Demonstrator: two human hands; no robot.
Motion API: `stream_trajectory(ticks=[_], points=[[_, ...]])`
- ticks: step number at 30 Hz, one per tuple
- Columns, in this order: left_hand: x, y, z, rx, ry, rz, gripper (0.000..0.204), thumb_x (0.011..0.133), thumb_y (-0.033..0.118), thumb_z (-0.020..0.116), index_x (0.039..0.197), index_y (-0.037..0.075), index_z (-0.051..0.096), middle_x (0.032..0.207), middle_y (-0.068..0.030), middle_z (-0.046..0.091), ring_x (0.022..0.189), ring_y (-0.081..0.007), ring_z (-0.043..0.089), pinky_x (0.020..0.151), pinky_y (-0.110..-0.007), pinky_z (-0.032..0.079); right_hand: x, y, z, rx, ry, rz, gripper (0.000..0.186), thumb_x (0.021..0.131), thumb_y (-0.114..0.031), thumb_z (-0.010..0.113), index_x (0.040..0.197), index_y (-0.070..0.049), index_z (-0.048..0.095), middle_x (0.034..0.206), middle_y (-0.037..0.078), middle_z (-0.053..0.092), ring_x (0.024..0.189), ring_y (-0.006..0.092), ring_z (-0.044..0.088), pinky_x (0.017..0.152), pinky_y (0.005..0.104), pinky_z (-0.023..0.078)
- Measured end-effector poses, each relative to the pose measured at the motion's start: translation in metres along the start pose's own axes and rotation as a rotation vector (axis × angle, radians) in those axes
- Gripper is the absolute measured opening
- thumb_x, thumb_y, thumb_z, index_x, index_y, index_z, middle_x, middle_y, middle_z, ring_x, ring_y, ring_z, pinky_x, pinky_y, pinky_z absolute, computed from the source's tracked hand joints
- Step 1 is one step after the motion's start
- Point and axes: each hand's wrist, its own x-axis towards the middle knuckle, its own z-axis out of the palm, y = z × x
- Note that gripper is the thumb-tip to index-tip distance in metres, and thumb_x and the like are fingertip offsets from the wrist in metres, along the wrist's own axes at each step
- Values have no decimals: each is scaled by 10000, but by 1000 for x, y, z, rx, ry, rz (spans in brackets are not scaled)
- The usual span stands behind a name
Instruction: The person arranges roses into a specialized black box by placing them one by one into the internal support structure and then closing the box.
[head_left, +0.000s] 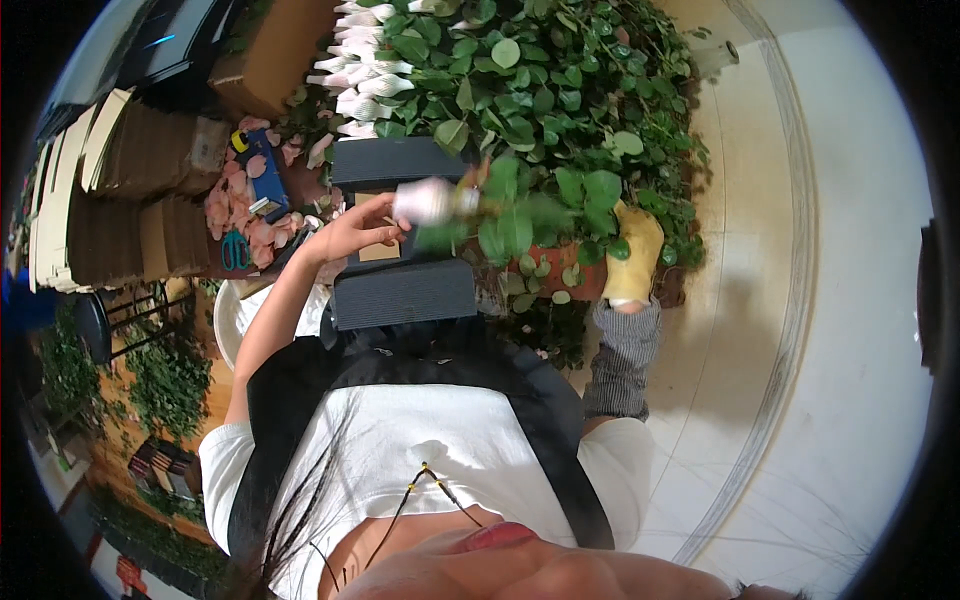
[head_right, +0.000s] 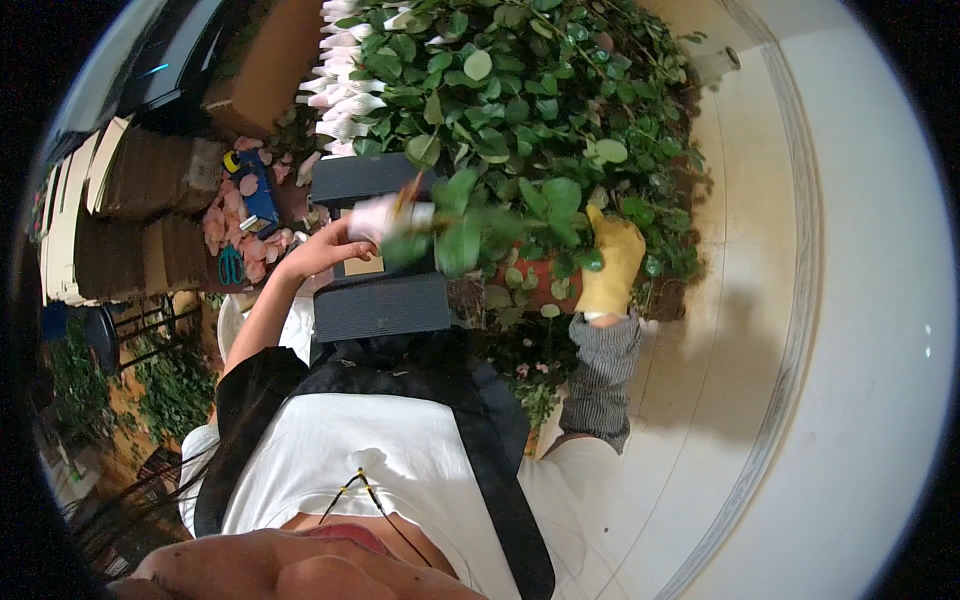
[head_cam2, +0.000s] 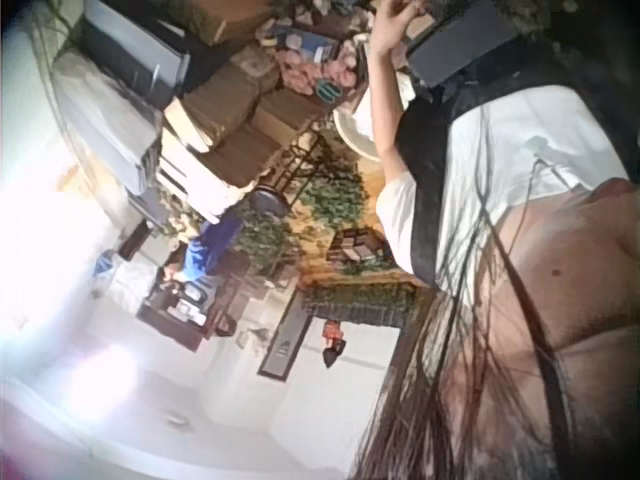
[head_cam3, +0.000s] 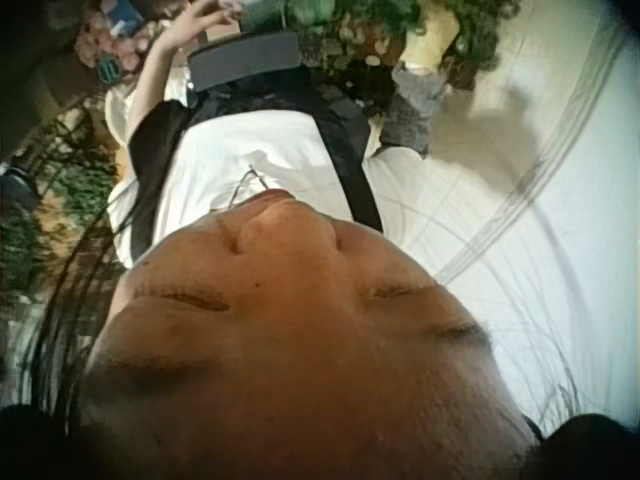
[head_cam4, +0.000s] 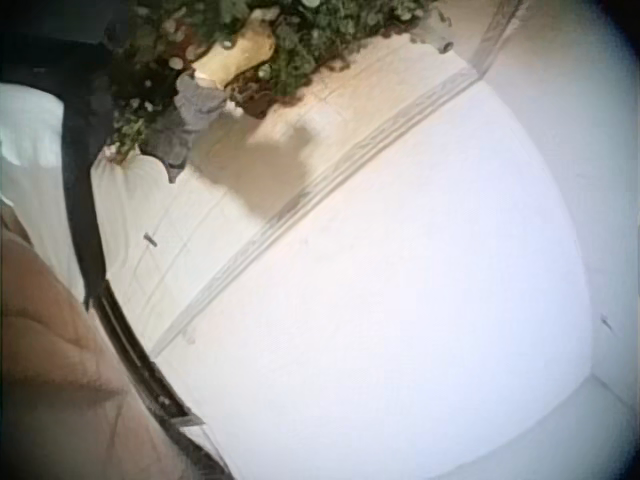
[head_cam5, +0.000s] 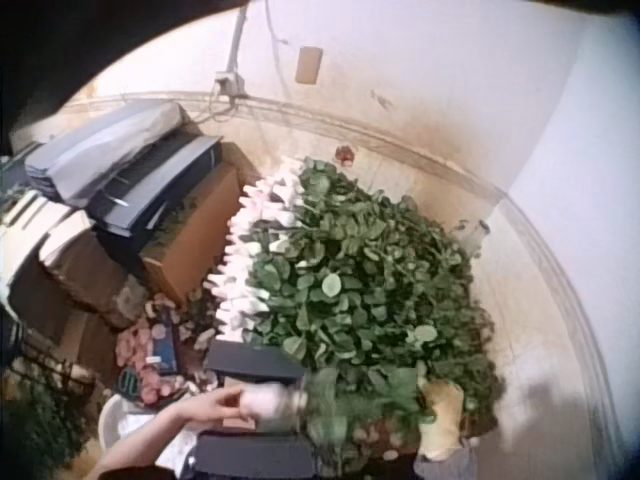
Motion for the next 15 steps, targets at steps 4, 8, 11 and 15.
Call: stream_trajectory(ticks=[4, 8, 11, 15], points=[[0, 27, 22, 3, 75, 92, 698, 996, 177, 632, 1565, 154, 229, 1297, -130, 547, 1117, -236, 626, 956, -383, 507, -6, -7, -5, -242, -262, 23, 304, 842, -55, 584, 1107, -121, 716, 881, 174, 694, 804, 352, 663, 725, 447, 523], [24, 26, 29, -111, 207, 134, 713, 980, 176, 658, 1553, 111, 240, 1333, -129, 544, 1126, -204, 621, 954, -360, 506, -44, -22, 20, -116, -395, 118, 366, 797, -14, 596, 1126, -112, 722, 928, 180, 706, 889, 357, 668, 783, 438, 534], [20, 40, 41, -143, 144, 218, 596, 951, 153, 690, 1466, 75, 399, 1246, -99, 617, 1018, -151, 646, 873, -308, 538, -70, -26, 48, -225, -437, 22, 437, 786, -20, 646, 1198, -149, 709, 944, 127, 730, 906, 285, 686, 898, 376, 526], [16, 37, 48, -57, 152, 128, 290, 967, 113, 655, 1236, 26, 591, 1111, -75, 669, 964, -133, 661, 882, -293, 551, -62, -53, 31, -360, -459, 100, 575, 829, -157, 719, 1377, -145, 545, 1131, 139, 694, 1043, 323, 652, 1002, 413, 455]])
